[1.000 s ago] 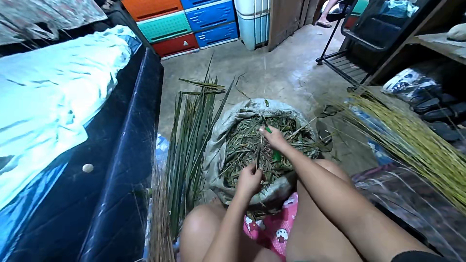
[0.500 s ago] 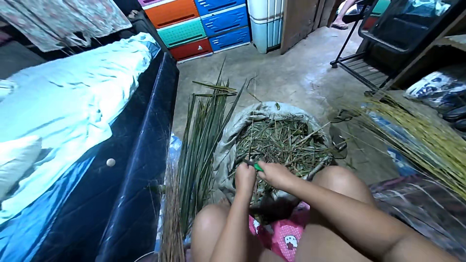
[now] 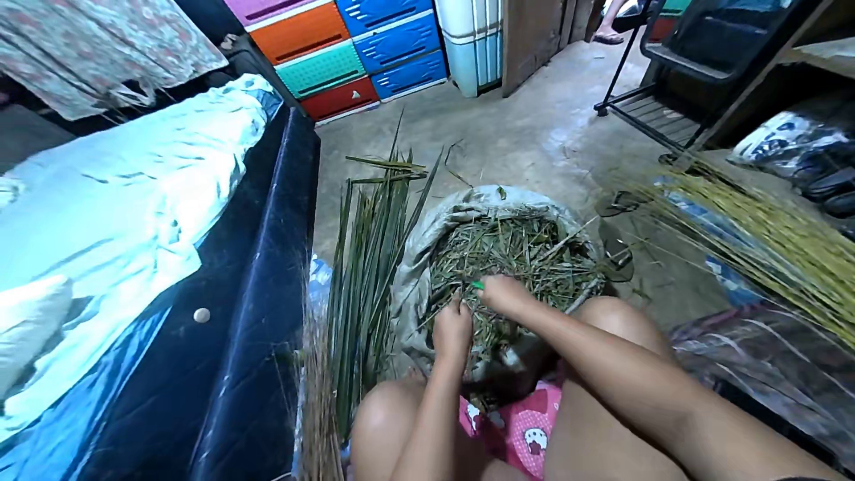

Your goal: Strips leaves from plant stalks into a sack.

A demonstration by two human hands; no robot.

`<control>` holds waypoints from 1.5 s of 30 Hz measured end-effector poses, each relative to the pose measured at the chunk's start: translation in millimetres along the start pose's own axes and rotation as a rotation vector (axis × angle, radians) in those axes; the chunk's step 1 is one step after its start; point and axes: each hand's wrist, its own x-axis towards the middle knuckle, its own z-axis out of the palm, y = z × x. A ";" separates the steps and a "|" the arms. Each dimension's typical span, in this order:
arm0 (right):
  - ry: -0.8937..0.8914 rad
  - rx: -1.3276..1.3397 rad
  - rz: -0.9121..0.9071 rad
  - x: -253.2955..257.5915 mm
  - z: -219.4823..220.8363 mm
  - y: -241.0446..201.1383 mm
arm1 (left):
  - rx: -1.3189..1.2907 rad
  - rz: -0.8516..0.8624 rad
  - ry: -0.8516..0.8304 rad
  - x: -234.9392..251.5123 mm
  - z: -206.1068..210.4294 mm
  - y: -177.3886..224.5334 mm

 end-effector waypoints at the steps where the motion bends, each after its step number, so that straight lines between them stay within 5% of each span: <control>1: -0.052 0.028 -0.047 -7.8 5.4 -3.8 | -0.013 -0.011 0.016 2.7 -2.5 -1.4; 5: -0.113 0.033 -0.103 -25.6 19.9 -15.6 | -0.020 -0.078 0.029 4.2 -9.8 1.2; 13: 0.096 -0.037 0.157 15.4 -1.9 9.1 | 0.138 -0.004 -0.061 -7.7 6.4 13.0; 20: -0.133 0.035 -0.060 -21.3 15.9 -8.0 | 0.241 -0.084 0.010 -4.9 -0.4 12.0; 28: 0.061 -0.047 0.210 11.6 -9.7 20.0 | 0.404 -0.016 -0.061 -25.3 17.4 27.2; 35: -0.101 -0.066 0.019 -26.2 2.5 -5.2 | 0.436 -0.022 -0.007 -21.6 12.7 23.5; 45: 0.043 -0.122 0.192 -4.1 4.0 3.0 | 0.471 -0.011 -0.030 -14.5 25.7 22.5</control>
